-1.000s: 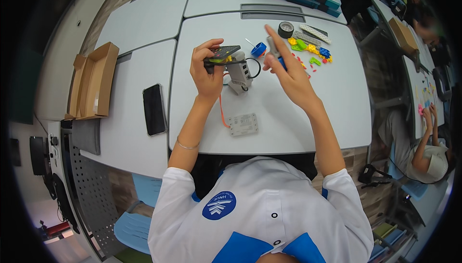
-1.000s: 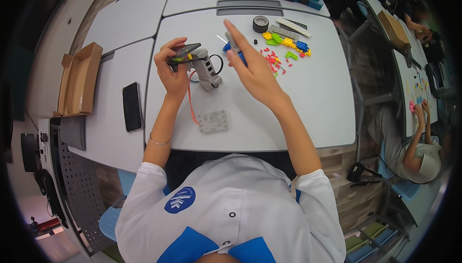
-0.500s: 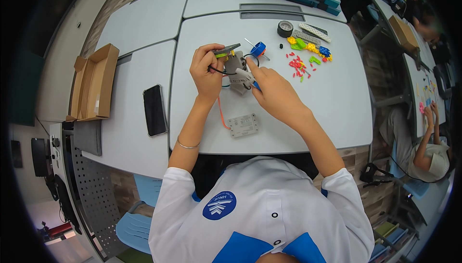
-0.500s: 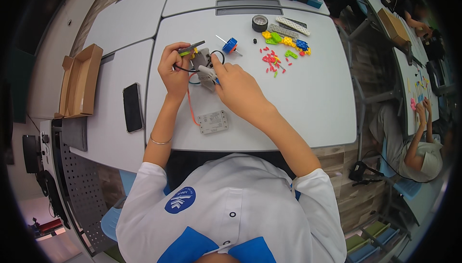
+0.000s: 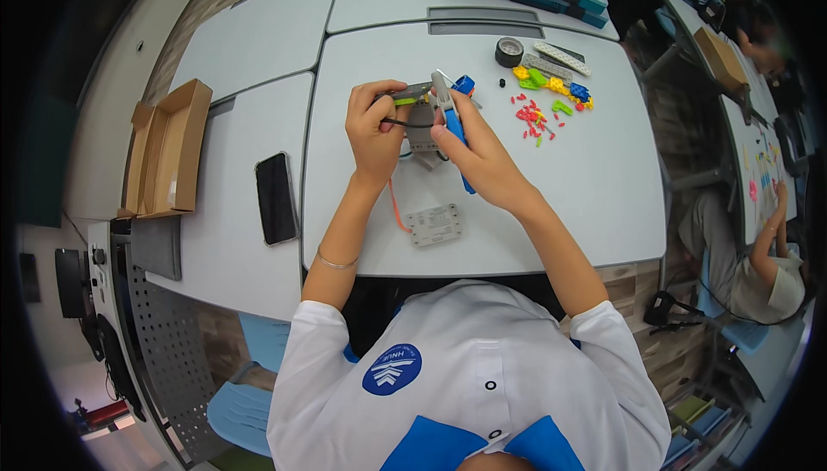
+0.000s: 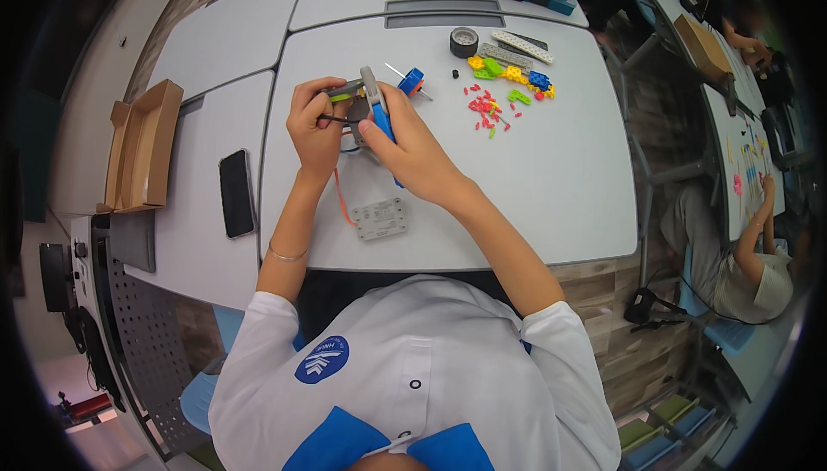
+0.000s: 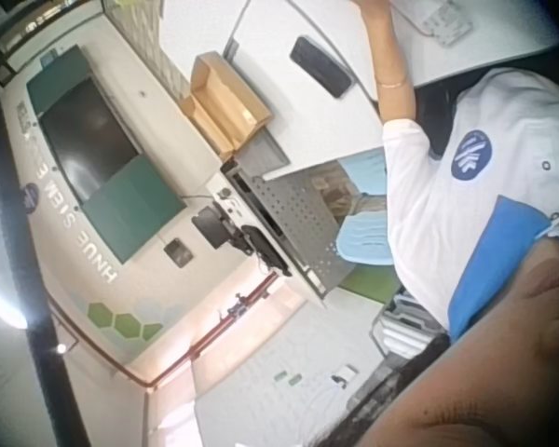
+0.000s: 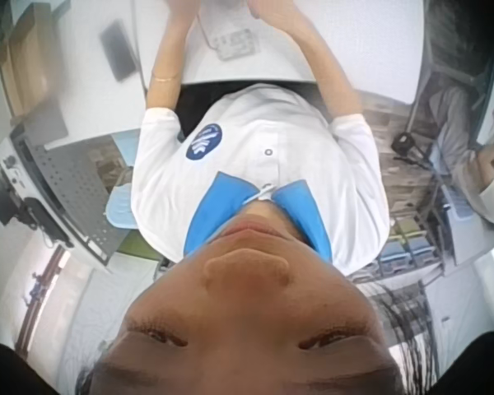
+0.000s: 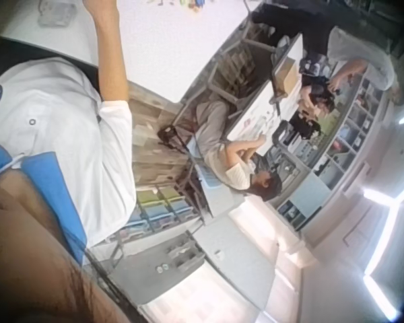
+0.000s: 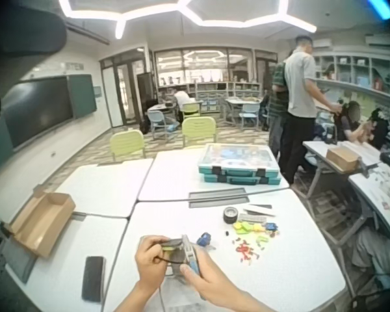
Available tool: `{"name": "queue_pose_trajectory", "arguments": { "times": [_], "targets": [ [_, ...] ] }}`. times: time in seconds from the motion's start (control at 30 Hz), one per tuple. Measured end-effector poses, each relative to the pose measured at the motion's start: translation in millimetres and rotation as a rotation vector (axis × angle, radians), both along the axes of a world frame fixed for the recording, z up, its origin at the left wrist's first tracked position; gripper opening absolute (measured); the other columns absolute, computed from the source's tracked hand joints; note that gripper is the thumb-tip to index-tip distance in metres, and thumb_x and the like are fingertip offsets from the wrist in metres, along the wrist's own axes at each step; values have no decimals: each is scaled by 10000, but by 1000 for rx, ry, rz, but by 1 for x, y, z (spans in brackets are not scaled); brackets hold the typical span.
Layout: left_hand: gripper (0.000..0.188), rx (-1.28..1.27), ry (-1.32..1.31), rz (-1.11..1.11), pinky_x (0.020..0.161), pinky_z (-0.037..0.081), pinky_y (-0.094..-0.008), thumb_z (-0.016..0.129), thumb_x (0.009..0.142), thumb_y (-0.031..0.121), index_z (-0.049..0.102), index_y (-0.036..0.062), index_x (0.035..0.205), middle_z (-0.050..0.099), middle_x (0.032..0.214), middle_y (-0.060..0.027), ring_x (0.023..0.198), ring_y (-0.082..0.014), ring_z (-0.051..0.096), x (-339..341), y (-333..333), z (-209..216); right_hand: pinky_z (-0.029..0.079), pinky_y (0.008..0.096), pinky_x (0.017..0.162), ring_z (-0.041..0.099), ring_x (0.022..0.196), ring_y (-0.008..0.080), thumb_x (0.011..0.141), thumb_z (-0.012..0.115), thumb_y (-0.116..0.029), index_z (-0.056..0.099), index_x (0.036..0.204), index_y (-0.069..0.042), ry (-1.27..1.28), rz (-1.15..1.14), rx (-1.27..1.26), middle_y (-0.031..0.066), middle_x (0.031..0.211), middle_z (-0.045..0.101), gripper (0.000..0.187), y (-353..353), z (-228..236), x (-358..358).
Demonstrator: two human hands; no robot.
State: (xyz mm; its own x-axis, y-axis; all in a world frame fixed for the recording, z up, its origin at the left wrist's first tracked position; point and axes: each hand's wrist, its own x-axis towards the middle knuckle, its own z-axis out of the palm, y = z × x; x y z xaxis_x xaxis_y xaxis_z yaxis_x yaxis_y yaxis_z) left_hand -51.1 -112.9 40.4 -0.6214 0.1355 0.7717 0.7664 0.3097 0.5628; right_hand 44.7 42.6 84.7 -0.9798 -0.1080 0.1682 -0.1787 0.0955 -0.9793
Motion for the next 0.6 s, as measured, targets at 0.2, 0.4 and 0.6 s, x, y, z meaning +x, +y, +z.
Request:
{"name": "queue_pose_trajectory", "arguments": {
  "times": [0.2,0.4,0.6],
  "targets": [
    [358,200,-334,-42,677,464,-285,754,803,-41,449,22,624,689,993,-70,833,-157,555,0,1,-5,415,354,985,524,1071,263,992,553,-251,300,1464,93,68,-26,150,194,1211,445,637,-9,-25,-2],
    [345,184,-278,-4,627,452,-280,748,793,-53,456,26,629,691,981,-65,807,-152,549,6,4,1,452,325,916,521,1047,221,951,619,-214,429,1475,20,103,-186,252,120,1161,445,605,-20,-26,2],
    [338,87,-53,77,567,414,-238,746,813,-58,467,19,638,702,1003,-68,741,-106,533,7,4,-4,514,375,661,619,730,277,903,660,-192,454,1416,79,194,-371,391,158,1144,437,615,-20,-23,13]
  ]
}}
